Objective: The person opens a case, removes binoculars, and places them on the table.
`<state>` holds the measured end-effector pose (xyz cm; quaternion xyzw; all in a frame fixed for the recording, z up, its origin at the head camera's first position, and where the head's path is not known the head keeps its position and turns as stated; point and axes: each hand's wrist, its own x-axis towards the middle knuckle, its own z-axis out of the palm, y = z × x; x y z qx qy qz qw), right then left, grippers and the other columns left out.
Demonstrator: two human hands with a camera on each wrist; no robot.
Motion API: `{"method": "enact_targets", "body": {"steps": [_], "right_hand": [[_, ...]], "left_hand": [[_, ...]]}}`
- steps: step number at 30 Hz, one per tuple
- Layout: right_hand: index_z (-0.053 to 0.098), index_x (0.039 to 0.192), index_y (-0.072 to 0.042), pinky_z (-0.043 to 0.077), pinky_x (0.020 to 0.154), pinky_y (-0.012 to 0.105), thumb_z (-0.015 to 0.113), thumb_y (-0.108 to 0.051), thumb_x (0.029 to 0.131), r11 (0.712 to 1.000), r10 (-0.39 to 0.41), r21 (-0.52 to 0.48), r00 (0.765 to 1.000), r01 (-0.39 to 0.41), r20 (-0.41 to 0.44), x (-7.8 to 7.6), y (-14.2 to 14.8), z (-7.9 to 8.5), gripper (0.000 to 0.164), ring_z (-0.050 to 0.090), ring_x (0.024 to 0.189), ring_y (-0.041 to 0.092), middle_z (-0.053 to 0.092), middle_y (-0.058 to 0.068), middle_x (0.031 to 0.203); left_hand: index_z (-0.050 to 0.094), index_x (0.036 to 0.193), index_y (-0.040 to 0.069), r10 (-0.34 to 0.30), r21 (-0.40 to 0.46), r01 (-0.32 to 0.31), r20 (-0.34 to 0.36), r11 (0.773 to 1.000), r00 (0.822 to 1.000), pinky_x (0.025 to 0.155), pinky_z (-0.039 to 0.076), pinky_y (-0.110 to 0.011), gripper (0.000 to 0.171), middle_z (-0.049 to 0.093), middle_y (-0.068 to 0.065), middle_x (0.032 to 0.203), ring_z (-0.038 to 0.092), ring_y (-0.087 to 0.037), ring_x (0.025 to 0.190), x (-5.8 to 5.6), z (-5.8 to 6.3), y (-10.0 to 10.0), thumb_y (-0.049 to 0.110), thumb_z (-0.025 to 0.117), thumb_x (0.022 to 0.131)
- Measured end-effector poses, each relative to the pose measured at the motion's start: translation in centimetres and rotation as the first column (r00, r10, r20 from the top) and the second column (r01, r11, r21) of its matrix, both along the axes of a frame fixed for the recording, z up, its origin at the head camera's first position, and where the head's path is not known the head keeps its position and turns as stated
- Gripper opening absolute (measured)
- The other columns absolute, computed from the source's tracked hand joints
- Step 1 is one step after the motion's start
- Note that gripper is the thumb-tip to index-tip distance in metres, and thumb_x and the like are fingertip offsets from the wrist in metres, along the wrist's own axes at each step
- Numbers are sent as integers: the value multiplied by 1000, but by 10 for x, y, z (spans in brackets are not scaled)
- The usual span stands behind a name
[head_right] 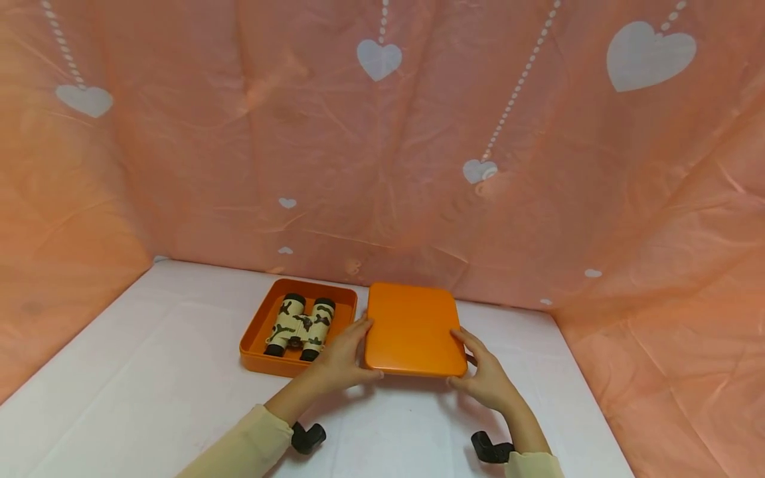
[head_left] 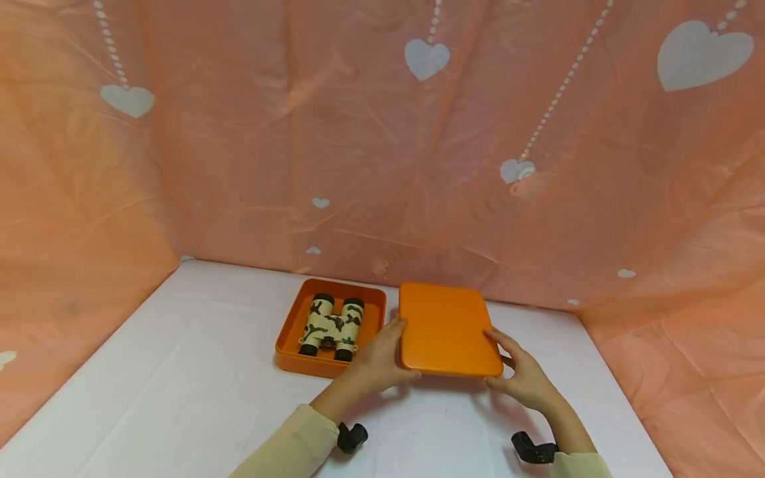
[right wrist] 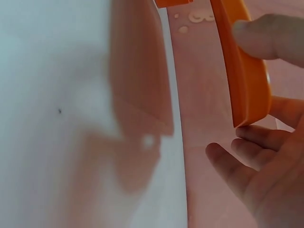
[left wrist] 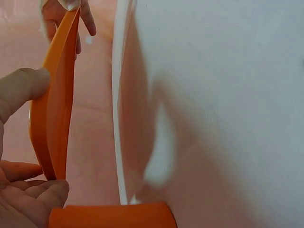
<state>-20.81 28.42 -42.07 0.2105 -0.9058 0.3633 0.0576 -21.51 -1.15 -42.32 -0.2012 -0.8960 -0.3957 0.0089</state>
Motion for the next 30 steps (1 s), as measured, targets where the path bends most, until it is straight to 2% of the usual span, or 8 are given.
{"method": "enact_targets", "body": {"steps": [2,8,9,12,14,18,21,30], "right_hand": [[45,142,-4,50,96,45,80,-4,70,1000,-7,11,1000,7,6,0,3,-1,80,43,131,30,39,22,149],[45,142,-3,50,97,23,80,-3,70,1000,-7,-1,1000,7,22,0,10,-1,80,34,127,-14,40,22,149],[45,142,-3,50,96,21,80,-3,69,1000,-10,-5,1000,10,27,0,11,-2,80,32,125,-18,40,22,149],[45,141,-2,51,97,29,80,-4,70,1000,-4,-7,999,4,37,1,14,-2,80,31,125,-19,40,23,149],[45,142,-3,52,97,36,81,-5,70,1000,-9,-2,999,9,52,2,17,-3,80,35,128,-13,39,22,149],[43,143,-5,49,97,46,81,-5,70,1000,-19,-7,995,20,100,3,21,-4,83,40,136,21,37,22,151],[41,145,-4,49,96,48,81,-5,70,999,-22,-21,988,25,150,3,23,-3,84,40,132,44,34,24,152],[39,145,-4,50,95,50,81,-11,72,1000,1,4,964,-2,268,1,28,-4,85,47,125,52,33,29,150]], "left_hand": [[33,147,0,0,-11,0,4,1000,1000,115,33,-46,96,31,-18,155,35,-32,142,-1,0,3,32,84,72],[32,148,1,-2,-14,3,29,1000,1000,115,32,-45,97,30,-17,156,34,-31,142,0,-1,10,33,83,72],[32,148,1,-1,-12,1,35,1000,999,116,32,-45,97,31,-17,156,34,-30,143,0,-1,10,33,83,72],[33,148,2,7,-11,-7,42,1000,999,115,32,-45,97,33,-16,155,35,-30,142,1,-1,13,33,84,72],[33,148,3,12,-22,-11,45,1000,999,115,32,-44,98,33,-16,155,36,-30,142,1,-1,16,33,84,72],[32,149,3,19,-46,-17,48,999,999,115,33,-44,98,33,-15,155,37,-29,141,1,-1,22,34,84,72],[32,149,3,21,-51,-18,52,999,998,114,34,-44,98,34,-15,155,38,-30,140,2,-3,25,34,84,72],[35,147,2,27,-30,-25,96,999,995,113,36,-44,96,35,-16,154,41,-31,138,4,-11,30,34,84,71]]}}
